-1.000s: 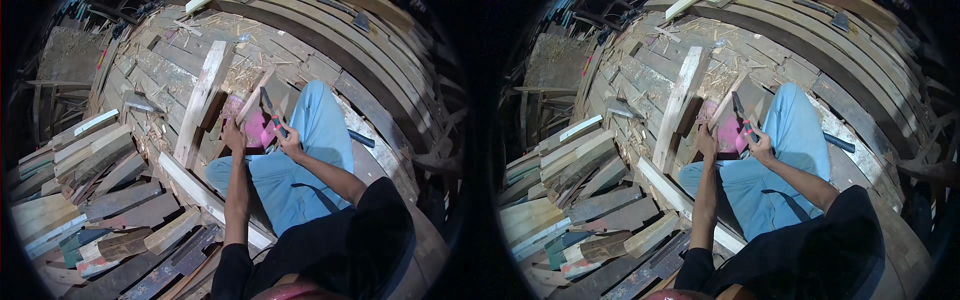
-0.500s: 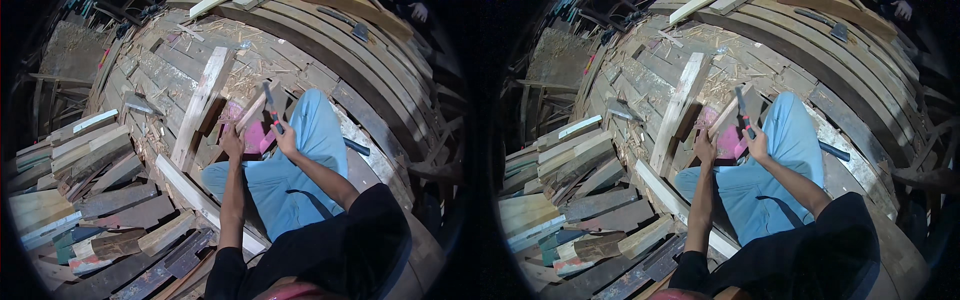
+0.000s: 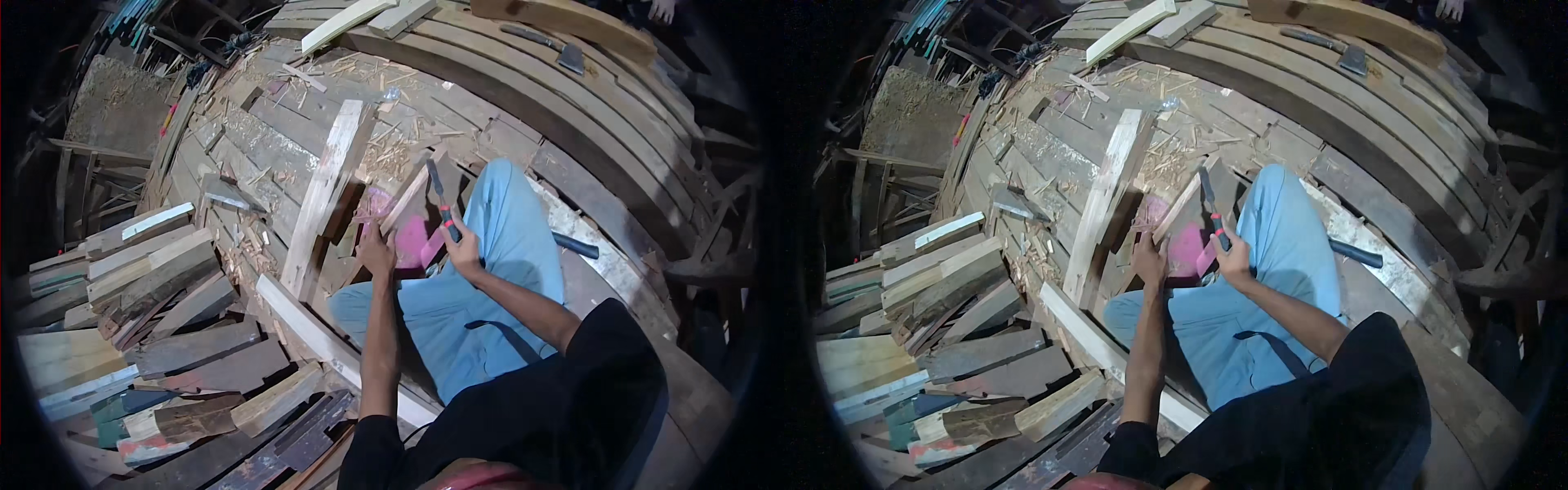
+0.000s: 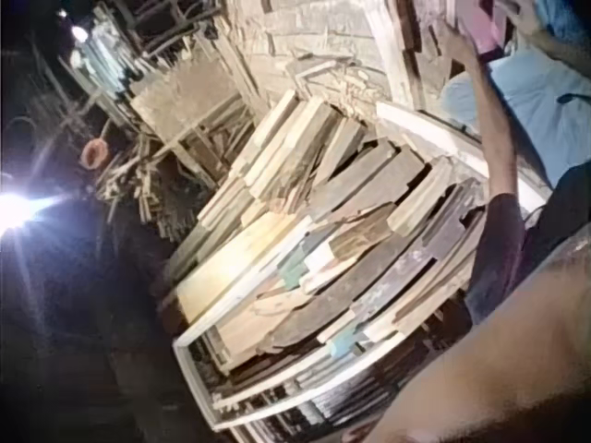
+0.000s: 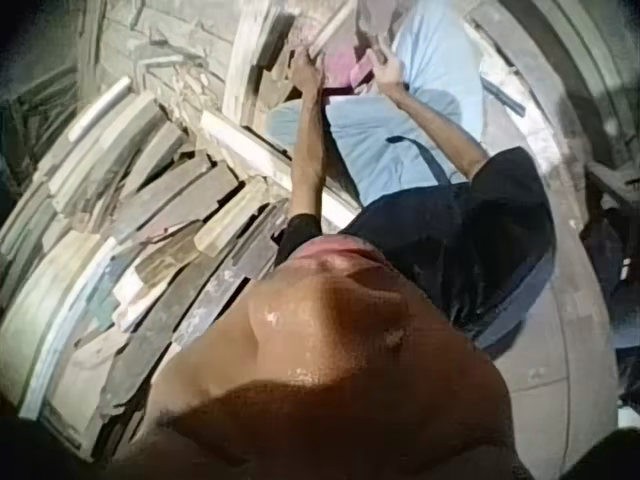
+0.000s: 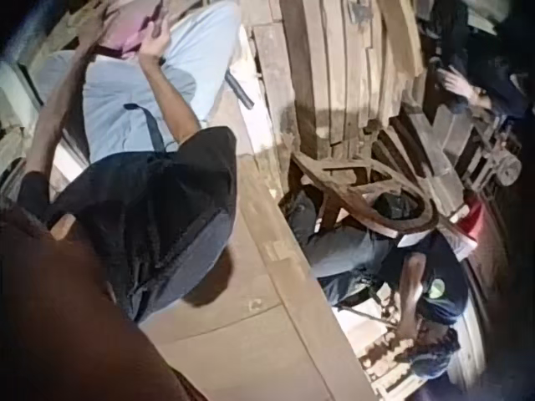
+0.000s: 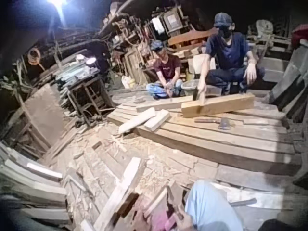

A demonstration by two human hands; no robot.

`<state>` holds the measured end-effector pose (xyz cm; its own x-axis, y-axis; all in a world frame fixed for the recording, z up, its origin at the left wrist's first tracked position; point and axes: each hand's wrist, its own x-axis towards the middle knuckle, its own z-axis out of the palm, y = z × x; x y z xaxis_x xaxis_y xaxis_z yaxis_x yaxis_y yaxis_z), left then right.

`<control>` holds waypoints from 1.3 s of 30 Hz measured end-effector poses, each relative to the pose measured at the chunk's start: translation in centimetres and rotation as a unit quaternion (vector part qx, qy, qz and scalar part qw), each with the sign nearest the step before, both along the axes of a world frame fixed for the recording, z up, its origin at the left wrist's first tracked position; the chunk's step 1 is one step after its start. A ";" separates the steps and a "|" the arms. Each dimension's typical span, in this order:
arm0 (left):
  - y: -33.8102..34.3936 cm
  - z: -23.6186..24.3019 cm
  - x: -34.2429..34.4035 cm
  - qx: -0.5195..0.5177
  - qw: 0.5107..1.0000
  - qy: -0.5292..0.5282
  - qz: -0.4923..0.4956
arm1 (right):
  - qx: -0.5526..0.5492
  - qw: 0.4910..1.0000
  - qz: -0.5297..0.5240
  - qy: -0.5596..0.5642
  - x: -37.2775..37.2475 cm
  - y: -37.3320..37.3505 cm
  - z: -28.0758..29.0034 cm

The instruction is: Using a manual wood chisel to shave and shape a piece of lumber while seated on the floor of a workshop.

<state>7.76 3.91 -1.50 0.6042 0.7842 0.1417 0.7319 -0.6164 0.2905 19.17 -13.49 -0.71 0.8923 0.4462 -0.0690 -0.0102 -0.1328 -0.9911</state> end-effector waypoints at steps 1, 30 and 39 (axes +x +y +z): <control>-0.4 0.2 0.3 -0.004 1.000 -0.025 -0.010 | -0.033 0.999 0.032 -0.014 -0.2 -0.4 -1.9; -0.9 0.4 -0.2 0.012 0.999 -0.042 0.026 | -0.167 0.950 0.200 -0.174 6.5 -2.1 3.9; -1.2 1.8 0.2 -0.023 0.998 -0.040 0.047 | -0.145 0.967 0.203 0.045 6.6 -2.4 2.8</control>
<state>7.99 2.69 0.30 0.5157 0.8438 0.1488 0.7591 -0.5304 0.3774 25.73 -15.86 2.09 0.6319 0.7091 -0.3128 0.0170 -0.4161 -0.9091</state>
